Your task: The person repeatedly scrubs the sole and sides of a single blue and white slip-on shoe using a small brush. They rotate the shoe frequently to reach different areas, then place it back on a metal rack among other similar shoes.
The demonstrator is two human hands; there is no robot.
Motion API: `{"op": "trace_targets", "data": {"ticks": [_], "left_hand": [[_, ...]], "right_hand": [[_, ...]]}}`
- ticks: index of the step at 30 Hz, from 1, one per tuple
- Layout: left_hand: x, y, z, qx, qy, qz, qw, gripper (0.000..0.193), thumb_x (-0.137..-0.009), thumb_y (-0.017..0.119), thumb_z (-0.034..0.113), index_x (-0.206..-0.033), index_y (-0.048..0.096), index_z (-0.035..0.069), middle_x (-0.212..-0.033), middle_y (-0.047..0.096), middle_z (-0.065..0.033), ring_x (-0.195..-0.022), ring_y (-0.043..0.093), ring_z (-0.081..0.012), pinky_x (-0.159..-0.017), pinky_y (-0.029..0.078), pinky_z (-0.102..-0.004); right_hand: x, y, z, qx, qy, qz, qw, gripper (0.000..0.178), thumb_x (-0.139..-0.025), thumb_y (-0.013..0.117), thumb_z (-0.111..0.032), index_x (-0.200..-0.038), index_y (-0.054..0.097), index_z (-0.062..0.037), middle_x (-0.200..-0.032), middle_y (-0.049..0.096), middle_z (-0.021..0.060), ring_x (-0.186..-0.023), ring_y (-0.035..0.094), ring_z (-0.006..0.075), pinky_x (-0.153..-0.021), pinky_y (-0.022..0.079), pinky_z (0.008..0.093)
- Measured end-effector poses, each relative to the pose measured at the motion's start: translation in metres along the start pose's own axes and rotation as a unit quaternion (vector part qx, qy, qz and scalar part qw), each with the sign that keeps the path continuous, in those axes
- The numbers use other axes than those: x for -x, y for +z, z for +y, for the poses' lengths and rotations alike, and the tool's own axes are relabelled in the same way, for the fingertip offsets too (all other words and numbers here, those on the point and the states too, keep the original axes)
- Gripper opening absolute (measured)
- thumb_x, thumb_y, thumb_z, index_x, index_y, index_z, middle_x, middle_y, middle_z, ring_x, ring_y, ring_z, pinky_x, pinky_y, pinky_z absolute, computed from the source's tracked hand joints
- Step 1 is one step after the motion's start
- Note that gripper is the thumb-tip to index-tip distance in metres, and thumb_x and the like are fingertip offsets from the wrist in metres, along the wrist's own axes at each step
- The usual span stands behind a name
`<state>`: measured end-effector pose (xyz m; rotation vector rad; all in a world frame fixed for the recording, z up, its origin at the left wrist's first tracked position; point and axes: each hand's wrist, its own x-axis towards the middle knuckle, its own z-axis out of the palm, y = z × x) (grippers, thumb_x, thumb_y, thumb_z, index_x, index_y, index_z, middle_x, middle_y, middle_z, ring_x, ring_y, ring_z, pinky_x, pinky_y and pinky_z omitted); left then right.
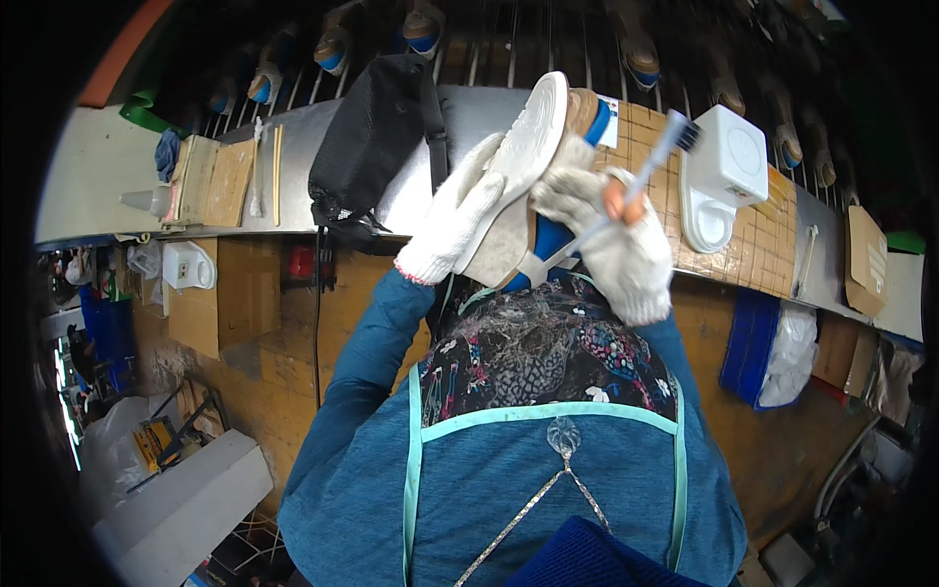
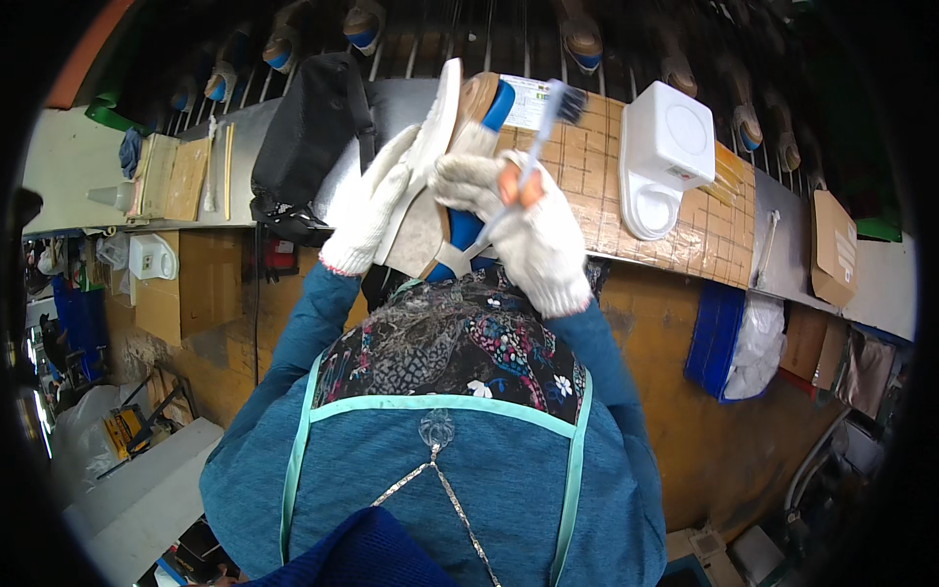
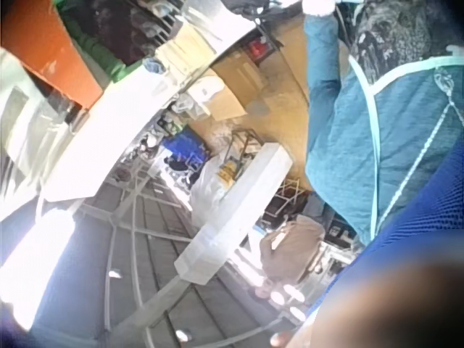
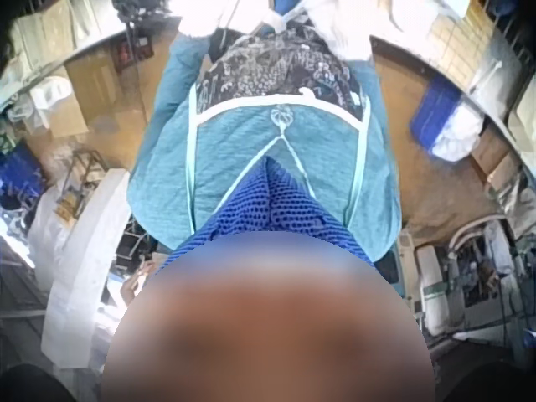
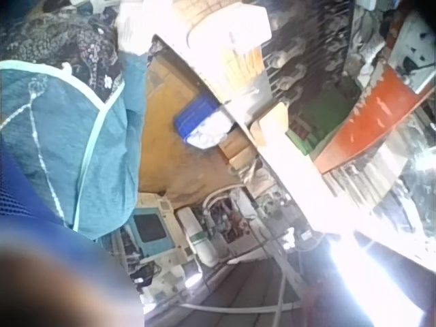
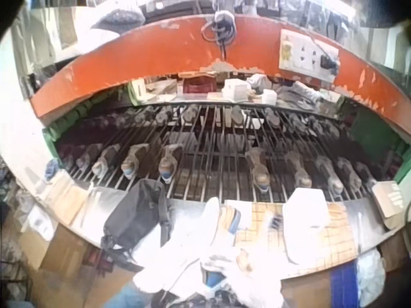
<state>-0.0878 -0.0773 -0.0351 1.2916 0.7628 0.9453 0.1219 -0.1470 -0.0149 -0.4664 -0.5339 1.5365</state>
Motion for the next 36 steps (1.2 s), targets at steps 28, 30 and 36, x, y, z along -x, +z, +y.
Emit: {"op": "trace_targets", "data": {"ticks": [28,30,36], "left_hand": [[-0.07,-0.021,0.021,-0.094,-0.118,0.107,0.983,0.072,-0.094,0.06,0.051,-0.145,0.045,0.002,-0.146,0.049,-0.0169,-0.136,0.045,-0.027,-0.111,0.037,-0.0348],[-0.087,-0.014,0.017,-0.055,-0.113,0.113,0.986,0.074,-0.094,0.061,0.052,-0.145,0.045,0.001,-0.148,0.047,-0.0174,-0.137,0.045,-0.0272,-0.112,0.035,-0.0348],[-0.112,0.005,0.003,-0.073,-0.11,0.114,0.985,0.098,-0.084,0.065,0.062,-0.153,0.03,0.001,-0.151,0.039,-0.0262,-0.139,0.041,-0.0357,-0.115,0.032,-0.0379]], "right_hand": [[-0.037,-0.047,-0.038,0.885,-0.258,0.205,0.33,0.024,-0.09,0.065,-0.022,-0.109,0.063,-0.0065,-0.104,0.066,0.017,-0.093,0.064,0.0376,-0.078,0.052,0.046],[-0.043,-0.036,-0.028,0.837,-0.241,0.148,0.469,0.031,-0.089,0.067,-0.023,-0.114,0.062,-0.005,-0.107,0.066,0.0175,-0.097,0.064,0.0353,-0.081,0.052,0.0435],[-0.062,-0.012,0.011,0.641,-0.139,0.122,0.745,0.051,-0.086,0.072,-0.031,-0.126,0.058,-0.0017,-0.118,0.064,0.0212,-0.11,0.063,0.035,-0.095,0.049,0.0406]]}}
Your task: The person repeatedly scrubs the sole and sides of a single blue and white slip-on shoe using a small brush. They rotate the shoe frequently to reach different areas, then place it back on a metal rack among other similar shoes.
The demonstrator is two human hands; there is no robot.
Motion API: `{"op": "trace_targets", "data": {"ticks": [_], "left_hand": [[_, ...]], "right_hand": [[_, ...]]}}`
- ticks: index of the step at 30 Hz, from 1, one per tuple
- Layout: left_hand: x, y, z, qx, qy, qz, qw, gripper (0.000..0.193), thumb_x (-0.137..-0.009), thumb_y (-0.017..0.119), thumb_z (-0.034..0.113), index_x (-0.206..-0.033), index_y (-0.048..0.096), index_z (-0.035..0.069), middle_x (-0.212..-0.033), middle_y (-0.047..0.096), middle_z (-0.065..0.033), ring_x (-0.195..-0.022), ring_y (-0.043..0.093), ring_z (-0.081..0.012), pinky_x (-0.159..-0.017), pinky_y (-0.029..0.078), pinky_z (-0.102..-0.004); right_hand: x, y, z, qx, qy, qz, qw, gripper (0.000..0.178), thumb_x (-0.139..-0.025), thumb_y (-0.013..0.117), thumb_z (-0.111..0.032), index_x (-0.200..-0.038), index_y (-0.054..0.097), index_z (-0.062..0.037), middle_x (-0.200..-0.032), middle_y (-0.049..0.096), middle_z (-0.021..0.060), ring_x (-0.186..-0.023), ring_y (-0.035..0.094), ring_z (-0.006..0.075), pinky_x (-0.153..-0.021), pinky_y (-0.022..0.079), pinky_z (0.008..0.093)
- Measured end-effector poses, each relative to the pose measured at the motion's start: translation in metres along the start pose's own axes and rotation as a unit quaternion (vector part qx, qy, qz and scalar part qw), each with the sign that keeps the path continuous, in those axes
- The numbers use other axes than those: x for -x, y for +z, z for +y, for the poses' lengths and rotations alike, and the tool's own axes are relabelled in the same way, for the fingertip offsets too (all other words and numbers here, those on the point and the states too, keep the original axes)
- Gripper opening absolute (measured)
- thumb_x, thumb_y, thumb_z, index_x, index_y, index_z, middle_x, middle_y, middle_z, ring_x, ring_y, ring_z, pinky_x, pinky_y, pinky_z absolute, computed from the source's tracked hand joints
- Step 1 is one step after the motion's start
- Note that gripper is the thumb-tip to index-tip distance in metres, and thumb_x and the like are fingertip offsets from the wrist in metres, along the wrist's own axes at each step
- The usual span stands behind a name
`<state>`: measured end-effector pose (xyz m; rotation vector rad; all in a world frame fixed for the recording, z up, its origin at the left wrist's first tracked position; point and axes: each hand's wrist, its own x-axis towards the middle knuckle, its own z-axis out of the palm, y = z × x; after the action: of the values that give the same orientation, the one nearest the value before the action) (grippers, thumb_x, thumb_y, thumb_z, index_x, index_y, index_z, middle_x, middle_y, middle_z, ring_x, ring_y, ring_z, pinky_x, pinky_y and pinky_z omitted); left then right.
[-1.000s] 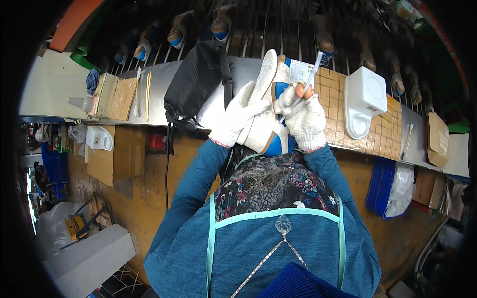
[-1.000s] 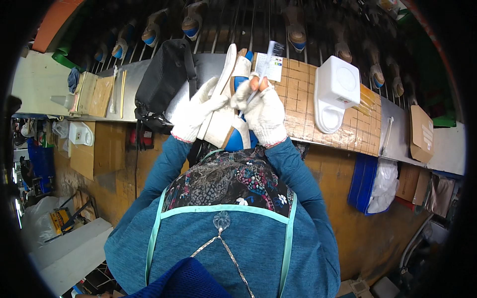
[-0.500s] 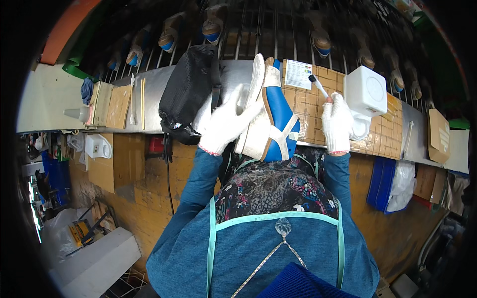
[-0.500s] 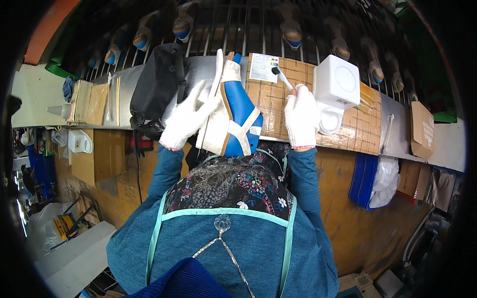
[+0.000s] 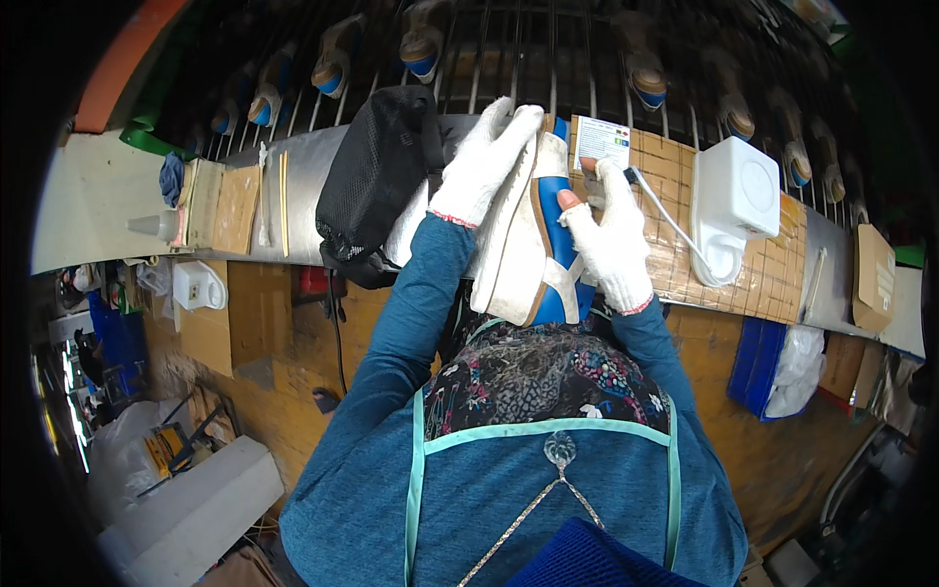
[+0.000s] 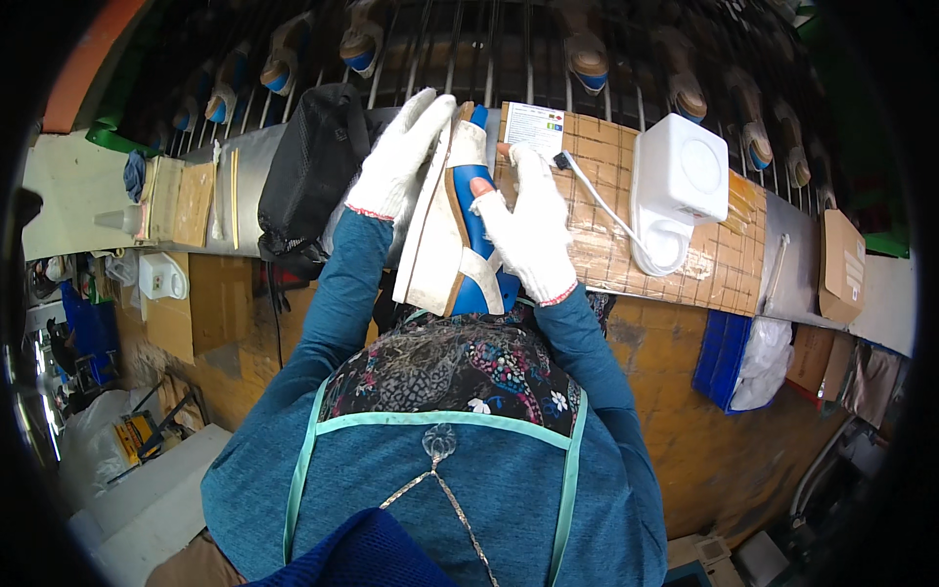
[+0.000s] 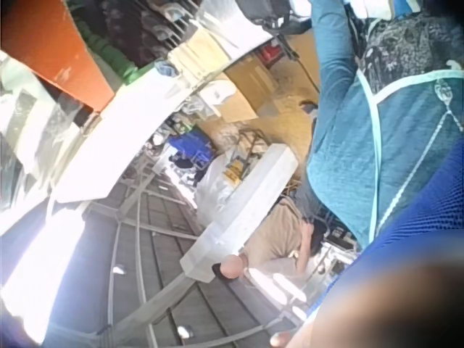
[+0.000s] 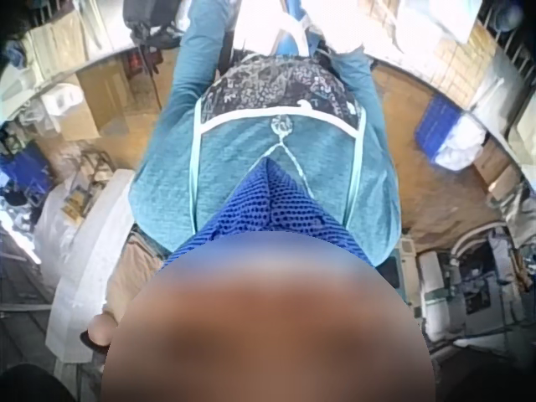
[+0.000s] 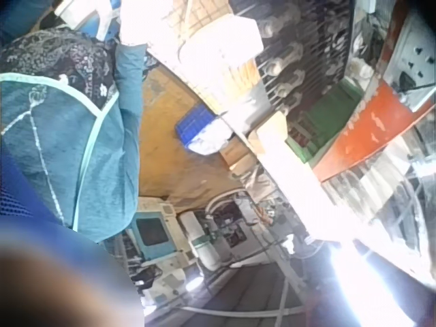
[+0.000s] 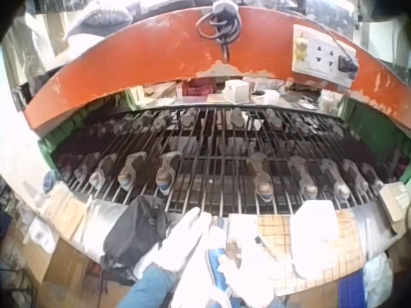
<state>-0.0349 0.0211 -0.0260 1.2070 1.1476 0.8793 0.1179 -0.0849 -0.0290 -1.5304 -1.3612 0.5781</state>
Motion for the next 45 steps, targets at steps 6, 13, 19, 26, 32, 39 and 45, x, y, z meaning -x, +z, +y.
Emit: {"op": "trace_targets", "data": {"ticks": [6,13,19,26,32,39,45], "left_hand": [[0.005,0.0,-0.008,0.032,0.006,0.039,0.999,0.097,-0.083,0.069,0.053,-0.153,0.027,0.001,-0.149,0.039,-0.0291,-0.135,0.045,-0.0381,-0.112,0.038,-0.0411],[0.002,0.0,-0.025,0.093,0.088,0.091,0.988,0.085,-0.091,0.063,0.035,-0.155,0.02,0.001,-0.159,0.022,-0.0267,-0.148,0.022,-0.0373,-0.12,0.023,-0.0395],[-0.002,-0.004,-0.042,0.073,0.133,0.101,0.983,0.08,-0.096,0.055,0.035,-0.155,0.015,-0.001,-0.159,0.019,-0.0277,-0.148,0.021,-0.0393,-0.12,0.02,-0.0412],[0.002,-0.007,-0.04,-0.064,0.159,0.116,0.978,0.077,-0.097,0.05,0.033,-0.154,0.015,-0.003,-0.158,0.02,-0.0302,-0.147,0.023,-0.0414,-0.119,0.022,-0.0429],[0.001,-0.005,-0.036,0.01,0.148,0.118,0.982,0.075,-0.097,0.05,0.03,-0.154,0.015,-0.004,-0.153,0.025,-0.0327,-0.14,0.034,-0.042,-0.113,0.031,-0.0419],[0.006,-0.007,-0.026,0.035,0.086,0.108,0.99,0.078,-0.095,0.05,0.033,-0.157,0.012,0.004,-0.145,0.036,-0.0299,-0.123,0.053,-0.0343,-0.097,0.049,-0.0403],[0.009,-0.013,-0.032,-0.003,0.024,0.082,0.996,0.08,-0.094,0.051,0.038,-0.156,0.014,0.004,-0.143,0.038,-0.0293,-0.118,0.057,-0.0351,-0.096,0.05,-0.0406]], "right_hand": [[-0.004,0.013,-0.011,-0.083,0.09,-0.03,0.992,0.057,-0.083,0.076,-0.032,-0.125,0.053,-0.0018,-0.113,0.063,0.0202,-0.107,0.063,0.0317,-0.093,0.05,0.0408],[-0.012,0.022,-0.024,-0.012,0.033,-0.04,0.999,0.063,-0.081,0.08,-0.032,-0.127,0.05,-0.0022,-0.117,0.062,0.0202,-0.109,0.062,0.0291,-0.094,0.05,0.0398],[-0.018,0.027,-0.033,0.01,0.029,-0.042,0.999,0.065,-0.079,0.081,-0.033,-0.127,0.05,-0.0006,-0.118,0.06,0.0194,-0.109,0.06,0.0291,-0.096,0.048,0.0397],[-0.023,0.036,-0.037,0.045,0.035,-0.029,0.998,0.062,-0.076,0.08,-0.022,-0.125,0.049,0.0004,-0.113,0.059,0.018,-0.106,0.059,0.0284,-0.094,0.048,0.0392],[-0.025,0.043,-0.035,0.02,0.043,-0.022,0.999,0.057,-0.074,0.079,-0.017,-0.12,0.05,0.0005,-0.106,0.056,0.0181,-0.098,0.059,0.0283,-0.089,0.049,0.0393],[-0.027,0.042,-0.04,0.027,0.091,-0.037,0.995,0.053,-0.073,0.079,-0.013,-0.114,0.048,-0.0007,-0.101,0.056,0.015,-0.093,0.059,0.0248,-0.085,0.05,0.0366],[-0.032,0.045,-0.043,0.017,0.105,-0.045,0.993,0.055,-0.073,0.08,-0.013,-0.114,0.047,-0.0019,-0.097,0.056,0.013,-0.089,0.058,0.0207,-0.081,0.051,0.035]]}}
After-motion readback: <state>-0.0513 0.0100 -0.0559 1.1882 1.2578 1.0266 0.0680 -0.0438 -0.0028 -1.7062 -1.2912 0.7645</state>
